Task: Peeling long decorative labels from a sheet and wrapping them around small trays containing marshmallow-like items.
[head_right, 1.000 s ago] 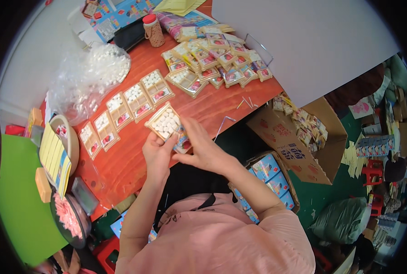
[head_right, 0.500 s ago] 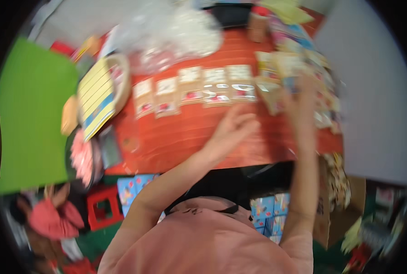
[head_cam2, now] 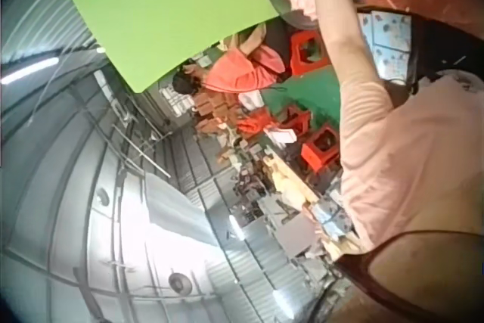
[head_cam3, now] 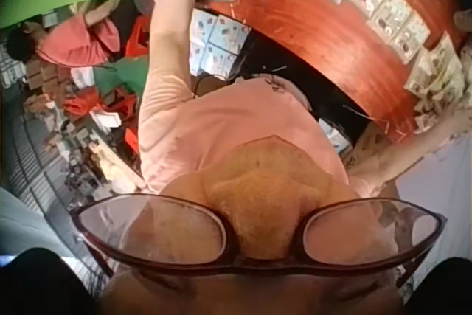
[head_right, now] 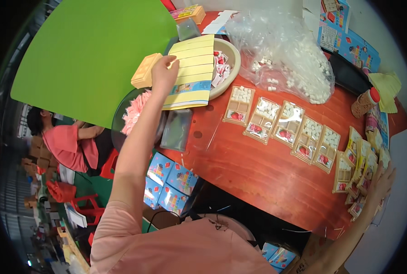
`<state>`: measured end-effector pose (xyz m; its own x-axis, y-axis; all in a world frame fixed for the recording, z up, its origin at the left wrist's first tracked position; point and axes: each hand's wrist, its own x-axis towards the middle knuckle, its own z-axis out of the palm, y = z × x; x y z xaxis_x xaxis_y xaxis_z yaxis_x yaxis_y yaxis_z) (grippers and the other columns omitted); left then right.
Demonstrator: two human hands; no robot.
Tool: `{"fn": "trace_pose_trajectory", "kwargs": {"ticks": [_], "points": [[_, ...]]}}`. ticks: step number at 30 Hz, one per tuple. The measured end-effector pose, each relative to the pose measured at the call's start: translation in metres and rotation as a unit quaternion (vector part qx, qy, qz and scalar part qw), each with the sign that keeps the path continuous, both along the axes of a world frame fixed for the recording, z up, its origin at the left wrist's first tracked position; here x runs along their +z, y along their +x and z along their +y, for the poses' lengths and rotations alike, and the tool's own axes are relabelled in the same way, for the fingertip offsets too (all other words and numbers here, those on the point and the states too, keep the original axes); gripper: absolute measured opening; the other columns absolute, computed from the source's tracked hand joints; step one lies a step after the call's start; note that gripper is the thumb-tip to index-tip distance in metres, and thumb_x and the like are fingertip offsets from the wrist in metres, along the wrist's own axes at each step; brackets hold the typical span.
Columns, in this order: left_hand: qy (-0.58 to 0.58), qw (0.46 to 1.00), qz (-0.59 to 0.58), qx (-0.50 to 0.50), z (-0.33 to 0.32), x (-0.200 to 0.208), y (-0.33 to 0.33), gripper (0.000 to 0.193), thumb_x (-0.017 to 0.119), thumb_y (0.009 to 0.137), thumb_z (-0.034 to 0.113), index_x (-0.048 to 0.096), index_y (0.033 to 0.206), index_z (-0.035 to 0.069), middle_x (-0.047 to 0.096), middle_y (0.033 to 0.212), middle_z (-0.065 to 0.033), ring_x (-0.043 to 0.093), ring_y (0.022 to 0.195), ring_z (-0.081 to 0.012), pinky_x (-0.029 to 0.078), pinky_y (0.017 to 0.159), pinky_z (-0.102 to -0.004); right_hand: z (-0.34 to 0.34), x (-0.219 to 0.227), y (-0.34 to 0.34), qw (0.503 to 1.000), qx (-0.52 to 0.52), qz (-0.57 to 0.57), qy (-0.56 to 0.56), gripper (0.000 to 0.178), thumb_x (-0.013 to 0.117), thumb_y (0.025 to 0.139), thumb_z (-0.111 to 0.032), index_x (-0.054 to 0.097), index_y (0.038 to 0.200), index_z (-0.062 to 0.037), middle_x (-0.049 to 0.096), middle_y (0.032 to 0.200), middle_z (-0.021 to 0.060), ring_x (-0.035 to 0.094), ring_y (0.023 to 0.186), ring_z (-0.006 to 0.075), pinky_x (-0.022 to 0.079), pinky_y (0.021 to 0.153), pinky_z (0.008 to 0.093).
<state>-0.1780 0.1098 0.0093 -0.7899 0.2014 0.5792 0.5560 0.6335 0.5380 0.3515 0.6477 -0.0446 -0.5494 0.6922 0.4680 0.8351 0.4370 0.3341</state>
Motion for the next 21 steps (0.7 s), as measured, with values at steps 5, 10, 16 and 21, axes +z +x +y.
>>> {"fn": "trace_pose_trajectory", "kwargs": {"ticks": [5, 10, 16, 21], "points": [[-0.188, 0.968, -0.158, 0.049, -0.004, 0.012, -0.042, 0.041, 0.072, 0.084, 0.034, 0.07, 0.107, -0.001, 0.072, 0.104, -0.0186, 0.067, 0.101, -0.0299, 0.052, 0.088, -0.0394, -0.135, 0.015, -0.087, 0.928, 0.309, 0.173, -0.119, 0.032, 0.053, 0.102, -0.022, 0.06, 0.128, -0.0031, 0.054, 0.137, 0.02, 0.051, 0.128, 0.0373, 0.039, 0.107, 0.0463], [-0.319, 0.92, 0.0, -0.228, -0.011, 0.029, 0.062, 0.04, 0.073, 0.084, 0.031, 0.068, 0.108, -0.001, 0.066, 0.12, -0.0168, 0.062, 0.111, -0.033, 0.047, 0.097, -0.0439, -0.275, 0.011, -0.155, 0.84, 0.451, 0.153, -0.258, 0.021, 0.063, 0.091, -0.006, 0.067, 0.112, -0.0064, 0.057, 0.131, 0.0149, 0.046, 0.133, 0.034, 0.033, 0.11, 0.0477], [-0.364, 0.891, 0.25, -0.107, -0.036, -0.017, 0.119, 0.027, 0.061, 0.078, 0.008, 0.064, 0.103, 0.0, 0.063, 0.104, -0.0145, 0.061, 0.094, -0.0286, 0.043, 0.092, -0.046, -0.355, 0.001, -0.244, 0.571, 0.44, 0.35, -0.598, 0.026, 0.062, 0.095, -0.009, 0.061, 0.119, -0.0016, 0.066, 0.113, 0.012, 0.065, 0.1, 0.0226, 0.05, 0.088, 0.0312], [-0.324, 0.91, 0.236, -0.112, -0.036, -0.031, 0.185, 0.035, 0.072, 0.077, 0.015, 0.062, 0.109, 0.004, 0.064, 0.11, -0.0107, 0.062, 0.097, -0.025, 0.044, 0.089, -0.0431, -0.394, -0.002, -0.311, 0.394, 0.269, 0.404, -0.781, 0.044, 0.062, 0.095, -0.008, 0.042, 0.134, -0.0002, 0.066, 0.11, 0.0109, 0.065, 0.092, 0.0151, 0.051, 0.081, 0.0283]]}}
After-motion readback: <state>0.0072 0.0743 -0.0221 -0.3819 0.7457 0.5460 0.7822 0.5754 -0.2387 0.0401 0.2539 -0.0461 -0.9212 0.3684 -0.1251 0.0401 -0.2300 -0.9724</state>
